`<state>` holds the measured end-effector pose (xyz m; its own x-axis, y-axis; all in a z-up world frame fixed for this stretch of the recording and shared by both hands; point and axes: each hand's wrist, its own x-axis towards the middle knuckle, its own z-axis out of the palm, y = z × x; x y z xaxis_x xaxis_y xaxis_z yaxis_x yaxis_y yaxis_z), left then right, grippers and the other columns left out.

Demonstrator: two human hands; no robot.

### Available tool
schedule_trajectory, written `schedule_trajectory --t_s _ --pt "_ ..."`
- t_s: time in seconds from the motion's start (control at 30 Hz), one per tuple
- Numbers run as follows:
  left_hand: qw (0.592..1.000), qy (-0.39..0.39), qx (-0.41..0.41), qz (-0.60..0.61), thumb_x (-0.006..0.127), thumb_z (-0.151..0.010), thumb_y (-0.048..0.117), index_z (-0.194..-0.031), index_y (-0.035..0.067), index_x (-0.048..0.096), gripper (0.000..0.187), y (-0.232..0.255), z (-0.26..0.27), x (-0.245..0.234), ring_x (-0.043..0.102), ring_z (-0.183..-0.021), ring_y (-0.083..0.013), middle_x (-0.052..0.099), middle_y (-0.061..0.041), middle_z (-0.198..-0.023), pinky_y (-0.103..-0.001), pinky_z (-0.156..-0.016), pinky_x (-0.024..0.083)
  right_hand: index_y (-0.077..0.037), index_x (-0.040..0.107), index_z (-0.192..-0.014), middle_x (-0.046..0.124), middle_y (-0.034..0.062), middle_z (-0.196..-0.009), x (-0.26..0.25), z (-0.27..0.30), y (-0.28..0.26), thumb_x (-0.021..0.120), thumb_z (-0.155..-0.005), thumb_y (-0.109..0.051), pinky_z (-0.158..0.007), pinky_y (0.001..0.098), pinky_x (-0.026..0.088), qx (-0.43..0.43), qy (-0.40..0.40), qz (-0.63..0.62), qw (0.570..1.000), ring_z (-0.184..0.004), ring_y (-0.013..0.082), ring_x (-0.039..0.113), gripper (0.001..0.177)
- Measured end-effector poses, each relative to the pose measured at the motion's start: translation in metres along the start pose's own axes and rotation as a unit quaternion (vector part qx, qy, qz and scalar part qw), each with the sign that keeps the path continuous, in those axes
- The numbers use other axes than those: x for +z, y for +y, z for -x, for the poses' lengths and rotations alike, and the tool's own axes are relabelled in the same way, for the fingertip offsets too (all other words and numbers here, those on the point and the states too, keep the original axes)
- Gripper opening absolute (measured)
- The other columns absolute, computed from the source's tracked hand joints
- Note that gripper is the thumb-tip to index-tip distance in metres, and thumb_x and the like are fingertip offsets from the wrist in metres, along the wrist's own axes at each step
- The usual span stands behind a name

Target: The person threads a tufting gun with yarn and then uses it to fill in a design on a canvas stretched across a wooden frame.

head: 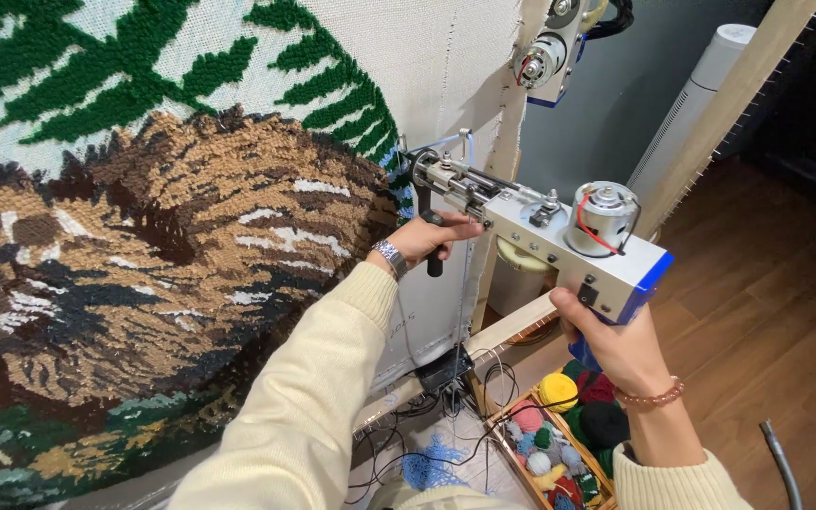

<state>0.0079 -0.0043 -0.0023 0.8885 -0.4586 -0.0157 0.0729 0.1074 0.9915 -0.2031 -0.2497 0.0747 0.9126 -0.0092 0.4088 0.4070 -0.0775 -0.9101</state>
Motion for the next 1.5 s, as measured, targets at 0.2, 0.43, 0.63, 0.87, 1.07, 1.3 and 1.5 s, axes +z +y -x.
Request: schedule_trajectory --t_s 0.2,0.43,0.63,0.87,1.07,1.3,1.5 --pt "0.999 0.017 0.02 0.027 0.096 -0.081 0.018 -0.114 -0.008 0.071 0.049 -0.063 -0.055 -0.037 0.057 -0.045 -0.0141 0.074 -0.025 -0.113 -0.028 -0.046 0.049 -0.004 0.063 -0.062 0.056 0.0075 -0.044 0.003 0.0 -0.018 0.076 -0.096 -0.019 -0.043 0.0288 0.045 -0.008 -0.011 0.048 0.999 -0.037 0.0146 0.052 0.039" --pt "0.999 0.041 0.022 0.022 0.098 -0.078 0.025 -0.105 0.001 0.071 0.045 -0.029 -0.03 -0.024 0.057 -0.041 -0.0155 0.055 -0.003 -0.063 -0.025 -0.051 0.05 -0.006 0.063 -0.062 0.057 0.0067 -0.044 0.006 -0.001 -0.029 0.076 -0.097 -0.021 -0.045 0.0278 0.045 -0.006 -0.002 0.072 0.997 -0.037 0.0136 0.052 0.04" --pt "0.999 0.033 0.033 0.002 0.097 -0.079 0.028 -0.112 0.0 0.07 0.051 0.006 -0.011 -0.01 0.053 -0.037 -0.0177 0.054 -0.011 -0.051 -0.026 -0.05 0.047 -0.007 0.063 -0.061 0.057 0.0062 -0.043 0.015 -0.004 -0.036 0.075 -0.098 -0.022 -0.047 0.0269 0.045 -0.004 0.003 0.085 0.996 -0.037 0.0128 0.052 0.042" --pt "0.999 0.014 0.036 0.013 0.097 -0.079 0.028 -0.107 0.001 0.073 0.045 -0.014 -0.032 -0.03 0.057 -0.041 -0.0166 0.065 -0.014 -0.062 -0.023 -0.047 0.045 -0.008 0.063 -0.065 0.059 0.0055 -0.046 0.026 -0.004 -0.039 0.075 -0.099 -0.022 -0.051 0.0279 0.045 -0.002 0.012 0.086 0.996 -0.041 0.0128 0.055 0.039" --pt "0.998 -0.015 -0.022 0.065 0.094 -0.08 0.029 -0.11 0.002 0.061 0.052 0.037 0.024 0.006 0.074 -0.064 -0.0219 0.077 -0.025 -0.099 -0.024 -0.053 0.052 -0.005 0.065 -0.071 0.058 0.0072 -0.05 0.012 0.001 -0.017 0.07 -0.1 -0.012 -0.048 0.0324 0.052 -0.008 0.005 0.013 1.0 -0.042 0.0176 0.059 0.031" --pt "0.98 -0.198 -0.023 -0.016 0.063 -0.103 0.026 -0.131 0.004 0.072 0.037 0.032 0.017 0.018 0.071 -0.076 -0.0161 0.075 -0.017 -0.126 -0.02 -0.056 0.044 -0.004 0.06 -0.104 0.057 0.0091 -0.074 -0.043 0.018 0.028 0.074 -0.094 -0.024 -0.049 0.0333 0.05 0.105 0.078 -0.068 0.989 -0.059 0.0208 0.055 0.026" --pt "0.977 -0.19 -0.016 -0.1 0.066 -0.098 0.037 -0.127 0.011 0.075 0.04 0.068 0.039 0.045 0.056 -0.058 -0.0047 0.074 -0.009 -0.134 -0.015 -0.06 0.045 -0.005 0.06 -0.128 0.052 0.0063 -0.08 -0.056 0.029 0.028 0.069 -0.095 -0.032 -0.052 0.0325 0.044 0.087 0.072 -0.1 0.989 -0.066 0.0172 0.048 0.043"
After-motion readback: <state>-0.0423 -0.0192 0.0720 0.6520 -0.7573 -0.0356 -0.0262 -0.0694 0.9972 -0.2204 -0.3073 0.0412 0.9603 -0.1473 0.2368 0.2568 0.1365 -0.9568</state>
